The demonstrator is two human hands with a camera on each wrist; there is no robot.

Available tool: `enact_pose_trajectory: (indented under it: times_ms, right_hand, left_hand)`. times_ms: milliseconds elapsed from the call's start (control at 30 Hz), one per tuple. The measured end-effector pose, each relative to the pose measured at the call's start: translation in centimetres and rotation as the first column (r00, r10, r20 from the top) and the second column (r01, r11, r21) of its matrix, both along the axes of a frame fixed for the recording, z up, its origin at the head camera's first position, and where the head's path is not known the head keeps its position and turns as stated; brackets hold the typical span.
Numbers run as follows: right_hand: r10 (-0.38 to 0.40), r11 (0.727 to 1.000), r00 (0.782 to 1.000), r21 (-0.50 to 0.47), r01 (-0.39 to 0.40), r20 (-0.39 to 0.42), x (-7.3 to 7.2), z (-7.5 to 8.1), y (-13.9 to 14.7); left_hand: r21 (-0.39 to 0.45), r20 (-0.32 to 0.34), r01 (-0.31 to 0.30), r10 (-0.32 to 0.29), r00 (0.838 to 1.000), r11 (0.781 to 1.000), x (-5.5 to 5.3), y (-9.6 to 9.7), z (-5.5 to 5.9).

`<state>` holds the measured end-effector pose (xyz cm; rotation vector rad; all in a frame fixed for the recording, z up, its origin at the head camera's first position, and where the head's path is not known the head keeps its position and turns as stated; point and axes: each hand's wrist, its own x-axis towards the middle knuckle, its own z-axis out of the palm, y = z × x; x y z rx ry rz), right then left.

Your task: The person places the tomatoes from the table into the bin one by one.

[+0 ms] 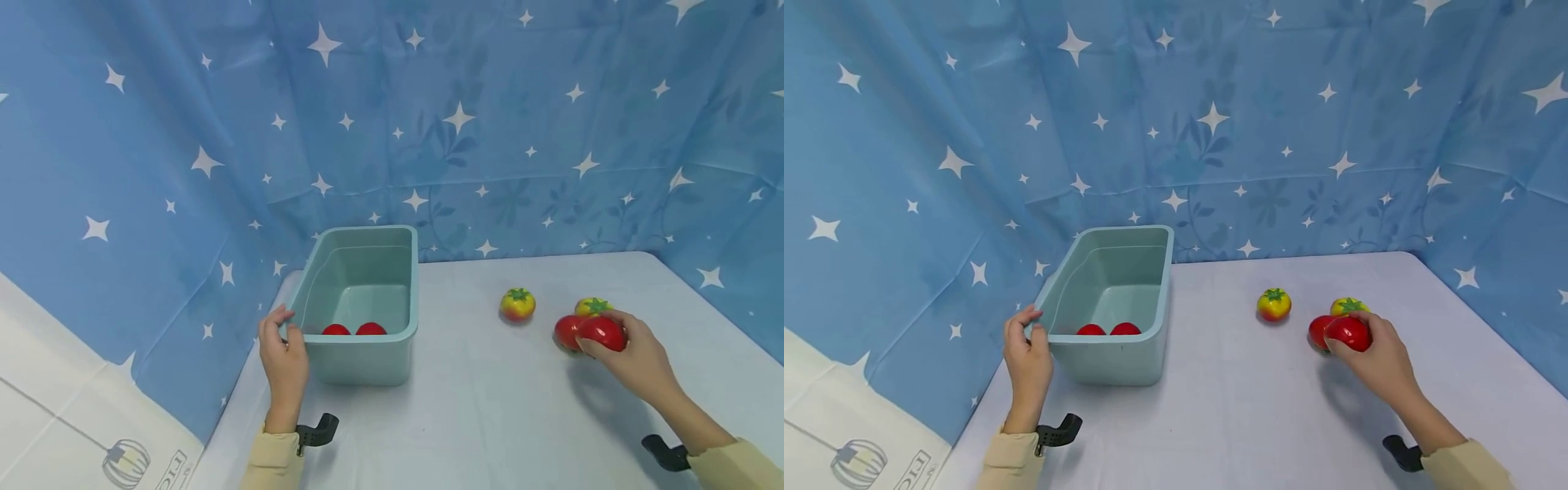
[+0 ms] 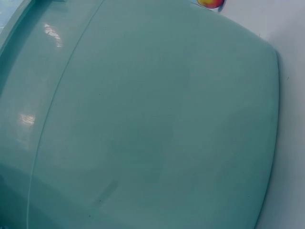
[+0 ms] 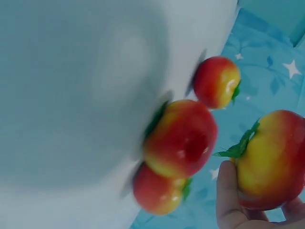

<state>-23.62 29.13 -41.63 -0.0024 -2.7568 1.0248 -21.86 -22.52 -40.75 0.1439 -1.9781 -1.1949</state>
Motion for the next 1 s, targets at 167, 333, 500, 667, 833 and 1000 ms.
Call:
enact_pose_trajectory:
  times_ms: [167, 333, 500, 667, 833, 1000]
  right_hand:
    - [0.018, 0.999, 0.999, -0.050, -0.020, -0.040, -1.0, 1.3, -2.1]
    - [0.075, 0.993, 0.996, -0.091, -0.080, -0.057, -2.0, 2.4, -4.5]
    - [0.112, 0.987, 0.991, -0.108, -0.120, -0.076, -2.9, 3.0, -6.9]
    - [0.127, 0.984, 0.989, -0.112, -0.135, -0.078, -3.7, 3.5, -9.1]
    - [0.158, 0.974, 0.985, -0.152, -0.168, -0.070, -4.5, 4.1, -11.0]
    - [0.196, 0.953, 0.979, -0.227, -0.202, -0.050, -5.6, 4.9, -13.7]
  left_hand:
    - [-0.006, -0.001, -0.004, 0.004, 1.000, 1.000, -0.1, -0.1, 0.0]
    - [-0.014, -0.001, -0.005, 0.005, 1.000, 1.000, -0.2, -0.1, -0.1]
    - [-0.013, 0.004, 0.000, 0.000, 1.000, 1.000, -0.1, 0.0, -0.2]
    - [-0.007, 0.003, 0.008, -0.008, 1.000, 1.000, -0.2, 0.0, -0.1]
    - [0.000, 0.002, 0.015, -0.015, 1.000, 1.000, -0.2, 0.0, 0.1]
    - [0.005, -0.011, 0.014, -0.014, 1.000, 1.000, -0.2, -0.1, 0.0]
